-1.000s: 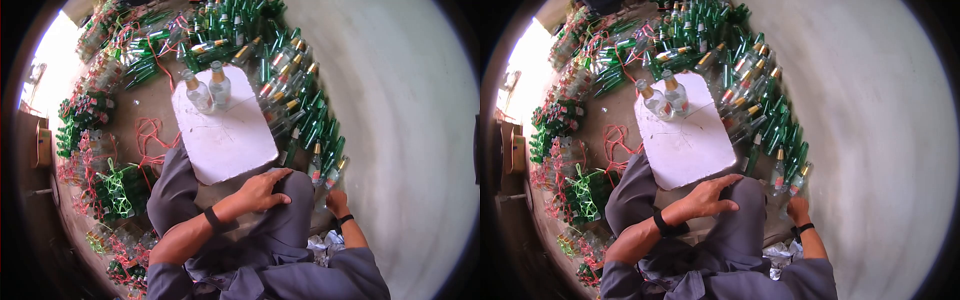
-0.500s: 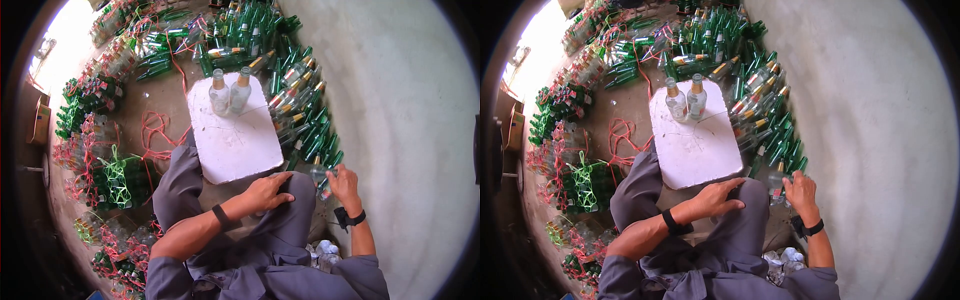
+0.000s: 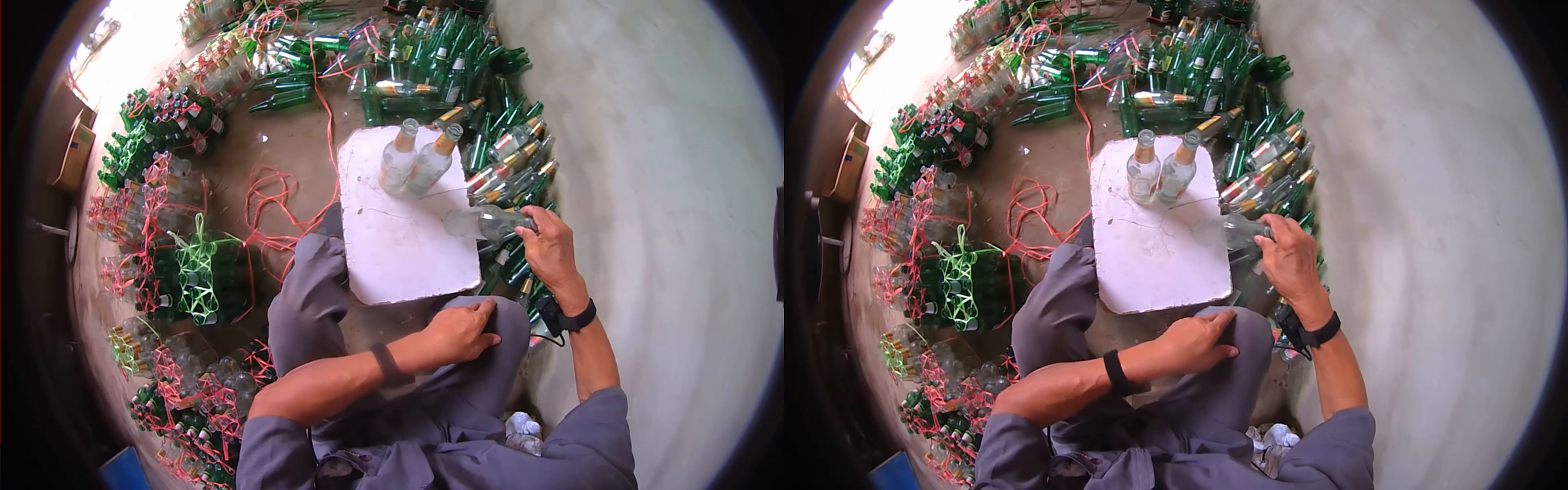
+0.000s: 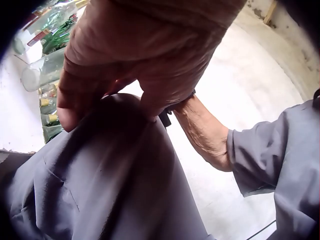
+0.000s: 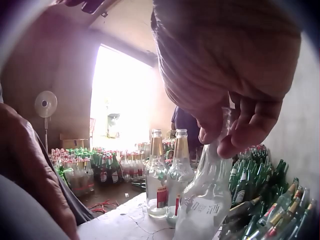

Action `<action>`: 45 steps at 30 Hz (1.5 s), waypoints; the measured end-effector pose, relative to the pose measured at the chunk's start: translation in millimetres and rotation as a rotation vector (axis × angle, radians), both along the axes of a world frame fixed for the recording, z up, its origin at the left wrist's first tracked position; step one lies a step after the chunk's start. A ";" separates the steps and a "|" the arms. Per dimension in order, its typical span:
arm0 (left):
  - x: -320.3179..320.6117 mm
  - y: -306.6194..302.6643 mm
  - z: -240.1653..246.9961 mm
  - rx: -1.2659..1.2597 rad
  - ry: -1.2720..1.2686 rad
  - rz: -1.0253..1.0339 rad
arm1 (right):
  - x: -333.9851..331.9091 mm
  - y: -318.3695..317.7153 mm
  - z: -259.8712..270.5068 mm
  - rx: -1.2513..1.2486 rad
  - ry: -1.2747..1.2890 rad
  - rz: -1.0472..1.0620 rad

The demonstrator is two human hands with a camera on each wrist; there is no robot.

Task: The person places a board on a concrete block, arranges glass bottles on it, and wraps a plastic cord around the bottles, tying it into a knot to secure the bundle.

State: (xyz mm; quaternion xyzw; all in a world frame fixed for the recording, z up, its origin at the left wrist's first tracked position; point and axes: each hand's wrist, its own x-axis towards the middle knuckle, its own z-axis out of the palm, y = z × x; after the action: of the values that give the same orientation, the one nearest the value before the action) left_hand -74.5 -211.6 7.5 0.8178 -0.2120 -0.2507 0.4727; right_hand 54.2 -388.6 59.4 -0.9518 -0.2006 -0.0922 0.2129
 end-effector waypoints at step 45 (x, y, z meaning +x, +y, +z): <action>-0.8 -1.8 1.2 0.056 -0.029 0.012 | 129.8 65.5 -27.7 0.006 0.006 0.158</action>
State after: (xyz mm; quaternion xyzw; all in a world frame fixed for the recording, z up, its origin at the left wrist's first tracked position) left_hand -75.4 -213.4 8.7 0.8356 -0.2068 -0.2416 0.4480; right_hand 184.1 -323.1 31.7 -0.9326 -0.2741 -0.0730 0.2230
